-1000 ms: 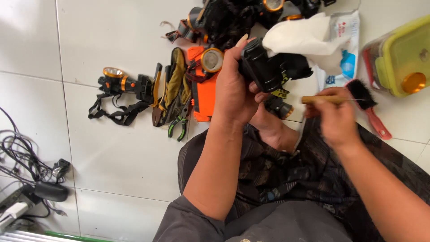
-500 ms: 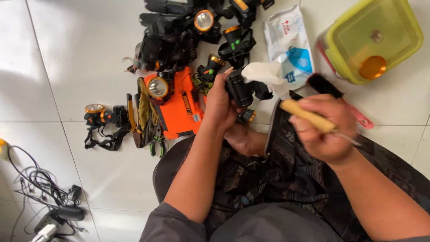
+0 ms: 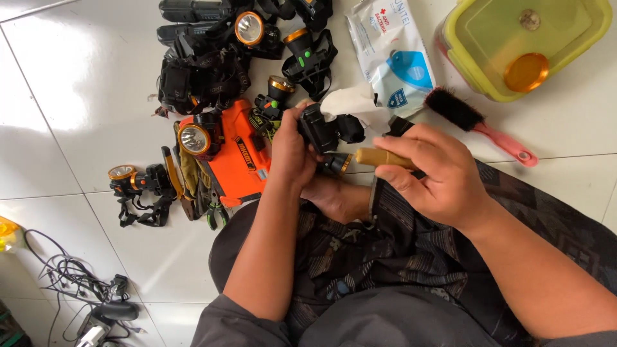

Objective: Cleaning a headlamp using wet wipes, a brush, and a small wooden tool to remove dirt from crevices.

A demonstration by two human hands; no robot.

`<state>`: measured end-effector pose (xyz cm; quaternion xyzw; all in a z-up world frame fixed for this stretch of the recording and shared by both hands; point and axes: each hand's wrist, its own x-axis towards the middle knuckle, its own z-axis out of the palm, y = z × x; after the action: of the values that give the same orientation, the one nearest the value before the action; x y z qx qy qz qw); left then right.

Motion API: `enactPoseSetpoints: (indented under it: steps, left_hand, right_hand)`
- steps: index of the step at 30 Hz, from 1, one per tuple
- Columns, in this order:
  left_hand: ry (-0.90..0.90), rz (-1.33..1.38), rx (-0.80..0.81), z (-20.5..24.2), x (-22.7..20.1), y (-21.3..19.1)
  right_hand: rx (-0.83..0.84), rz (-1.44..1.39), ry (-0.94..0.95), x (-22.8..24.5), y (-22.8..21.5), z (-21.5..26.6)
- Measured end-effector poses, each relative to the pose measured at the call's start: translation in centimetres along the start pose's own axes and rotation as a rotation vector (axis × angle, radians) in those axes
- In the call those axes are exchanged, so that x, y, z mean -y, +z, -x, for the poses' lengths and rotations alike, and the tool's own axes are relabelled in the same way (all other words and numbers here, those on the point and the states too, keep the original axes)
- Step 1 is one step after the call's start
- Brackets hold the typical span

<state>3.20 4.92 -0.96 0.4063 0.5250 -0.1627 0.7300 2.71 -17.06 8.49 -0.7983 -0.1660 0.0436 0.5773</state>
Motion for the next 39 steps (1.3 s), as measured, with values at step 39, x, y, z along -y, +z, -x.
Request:
enactPoseSetpoints:
  steps: [39]
  left_hand:
    - [0.064, -0.145, 0.107, 1.0, 0.7, 0.1]
  right_hand:
    - [-0.029, 0.292, -0.112, -1.9, 2.1, 1.0]
